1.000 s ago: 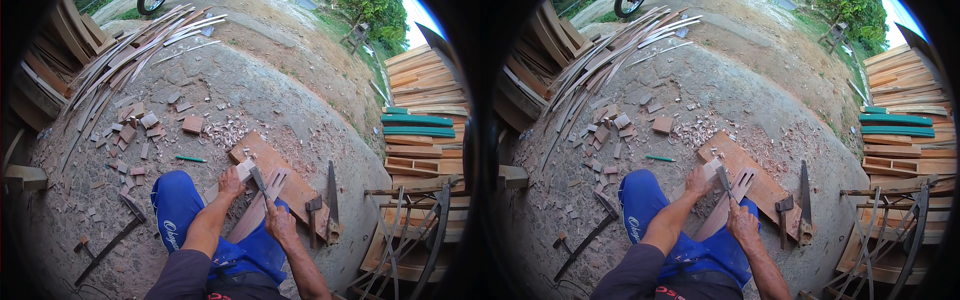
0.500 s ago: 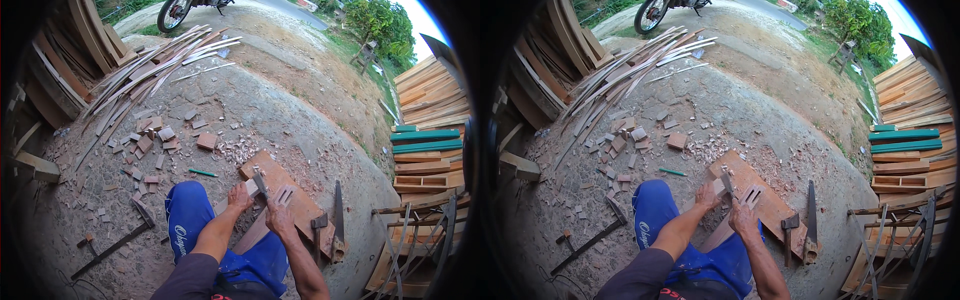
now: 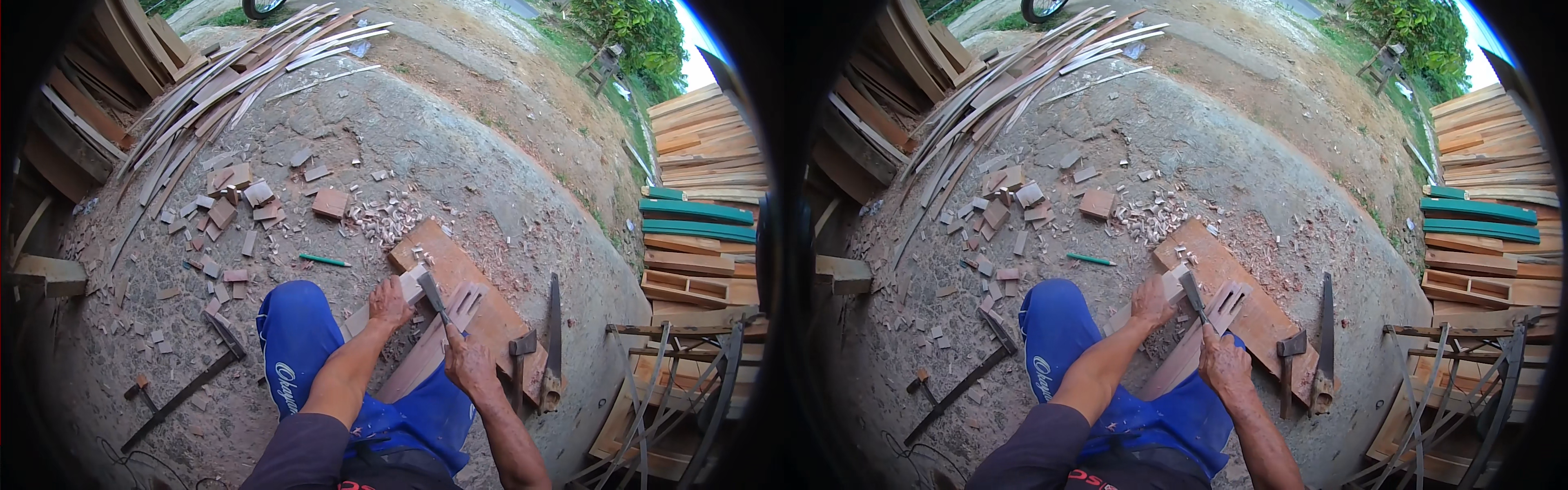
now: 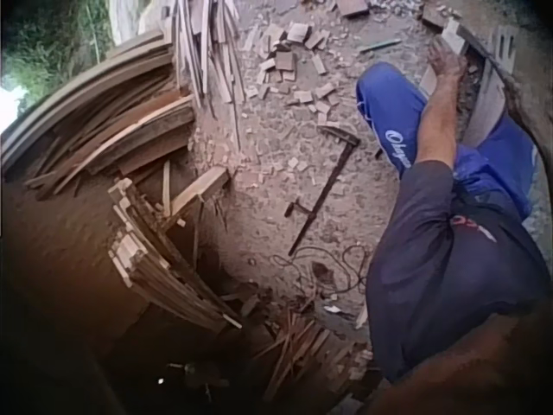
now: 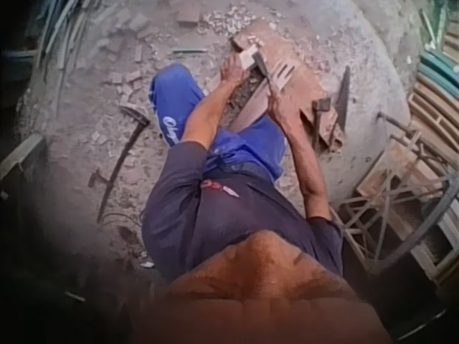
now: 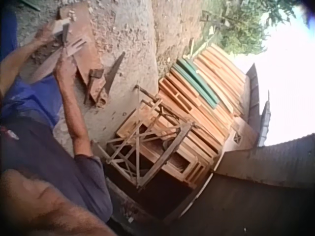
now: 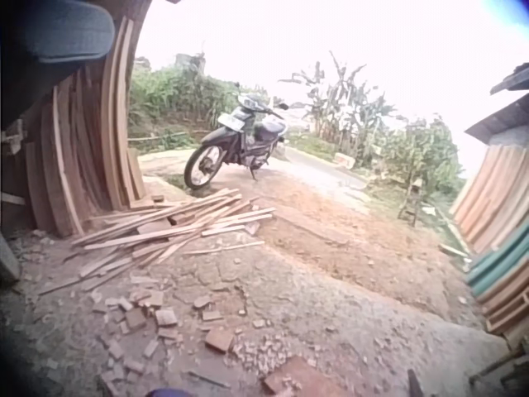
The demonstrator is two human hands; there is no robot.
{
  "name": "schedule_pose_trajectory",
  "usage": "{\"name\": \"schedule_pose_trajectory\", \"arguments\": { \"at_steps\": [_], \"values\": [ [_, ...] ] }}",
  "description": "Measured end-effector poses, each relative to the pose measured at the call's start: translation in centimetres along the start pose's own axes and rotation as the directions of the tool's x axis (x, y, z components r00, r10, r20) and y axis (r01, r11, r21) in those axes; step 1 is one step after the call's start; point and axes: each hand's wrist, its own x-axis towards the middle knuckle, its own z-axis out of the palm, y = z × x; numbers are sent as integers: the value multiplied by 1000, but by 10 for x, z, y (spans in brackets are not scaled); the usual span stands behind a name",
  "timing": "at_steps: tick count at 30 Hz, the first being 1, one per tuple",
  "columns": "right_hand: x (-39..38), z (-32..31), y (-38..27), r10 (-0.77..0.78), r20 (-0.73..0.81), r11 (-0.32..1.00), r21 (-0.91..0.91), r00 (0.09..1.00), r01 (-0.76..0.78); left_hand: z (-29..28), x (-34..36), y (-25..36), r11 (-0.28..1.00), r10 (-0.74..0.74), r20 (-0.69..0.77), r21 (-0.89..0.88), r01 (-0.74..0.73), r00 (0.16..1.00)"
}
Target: The person shapes a wooden frame piece using a small axe, then places it onto a stack of similar wooden frames in a workshop.
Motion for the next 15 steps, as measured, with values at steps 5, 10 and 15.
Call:
{"name": "schedule_pose_trajectory", "arguments": {
  "at_steps": [5,10,15],
  "values": [
    [6,12,5,19,-5,999,30,1000,-19,-2,0,3,1000,-6,-1,5,6,1000],
    [37,3,-7,-22,-38,998,59,999,24,0,-3,4,1000,-20,-40,-23,19,999],
    [21,2,8,-25,-37,998,59,999,27,-1,0,3,999,-13,-4,32,13,1000]
  ]
}}
